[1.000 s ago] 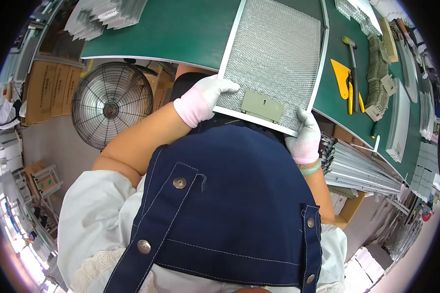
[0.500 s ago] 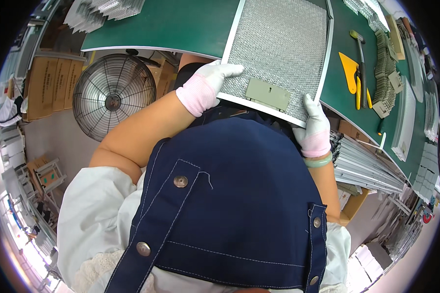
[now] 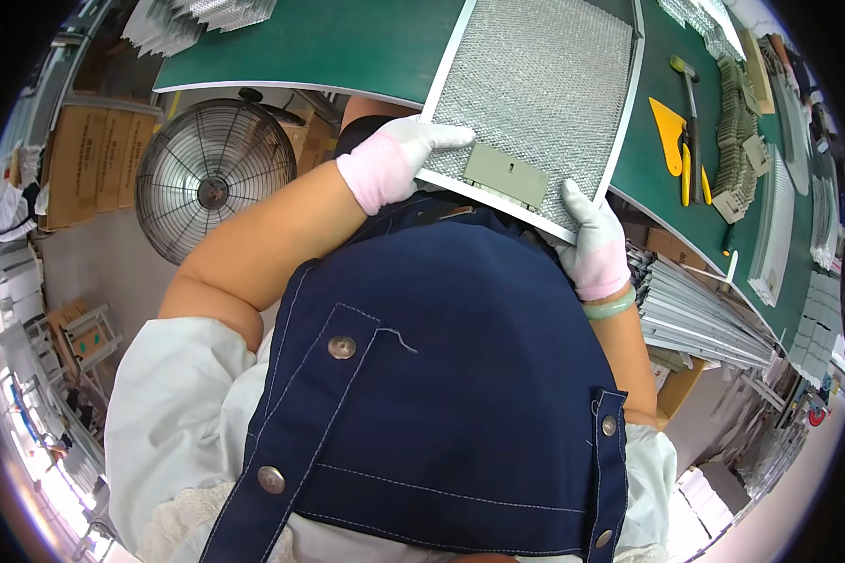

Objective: The person assembles air filters by placing a plastic frame over a mesh sheet, inserting a plastic clip, and securing the assembly with a handheld crimping tool. The process is repeated for multiple units on a green workbench.

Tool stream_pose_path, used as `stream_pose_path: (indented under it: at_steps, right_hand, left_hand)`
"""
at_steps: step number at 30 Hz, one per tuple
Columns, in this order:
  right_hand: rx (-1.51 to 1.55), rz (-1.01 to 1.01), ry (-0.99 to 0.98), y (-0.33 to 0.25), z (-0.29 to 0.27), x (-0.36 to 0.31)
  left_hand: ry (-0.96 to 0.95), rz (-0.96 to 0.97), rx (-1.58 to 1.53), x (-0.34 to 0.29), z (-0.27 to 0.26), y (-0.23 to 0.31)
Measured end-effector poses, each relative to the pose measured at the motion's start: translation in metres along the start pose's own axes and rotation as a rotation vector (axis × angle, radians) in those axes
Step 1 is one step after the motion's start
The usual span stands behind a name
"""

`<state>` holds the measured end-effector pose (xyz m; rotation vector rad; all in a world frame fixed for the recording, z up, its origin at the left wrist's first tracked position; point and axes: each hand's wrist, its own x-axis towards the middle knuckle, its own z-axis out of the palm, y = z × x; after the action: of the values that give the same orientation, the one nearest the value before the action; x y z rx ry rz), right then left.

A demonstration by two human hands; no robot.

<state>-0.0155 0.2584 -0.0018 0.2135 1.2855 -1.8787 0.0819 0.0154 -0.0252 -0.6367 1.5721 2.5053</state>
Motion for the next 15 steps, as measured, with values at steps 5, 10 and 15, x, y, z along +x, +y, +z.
stream_pose_path:
  at_steps: [5, 10, 15]
  right_hand:
    - [0.103, -0.091, 0.021, 0.007, -0.005, -0.003]
    - [-0.091, -0.163, 0.046, 0.02, -0.034, 0.007]
    - [0.166, -0.032, 0.058, 0.011, -0.019, -0.001]
  left_hand:
    - [-0.133, 0.068, 0.227, -0.006, -0.007, 0.009]
    - [-0.134, -0.109, -0.099, -0.009, 0.003, 0.006]
    - [-0.158, -0.204, -0.115, -0.008, -0.008, 0.009]
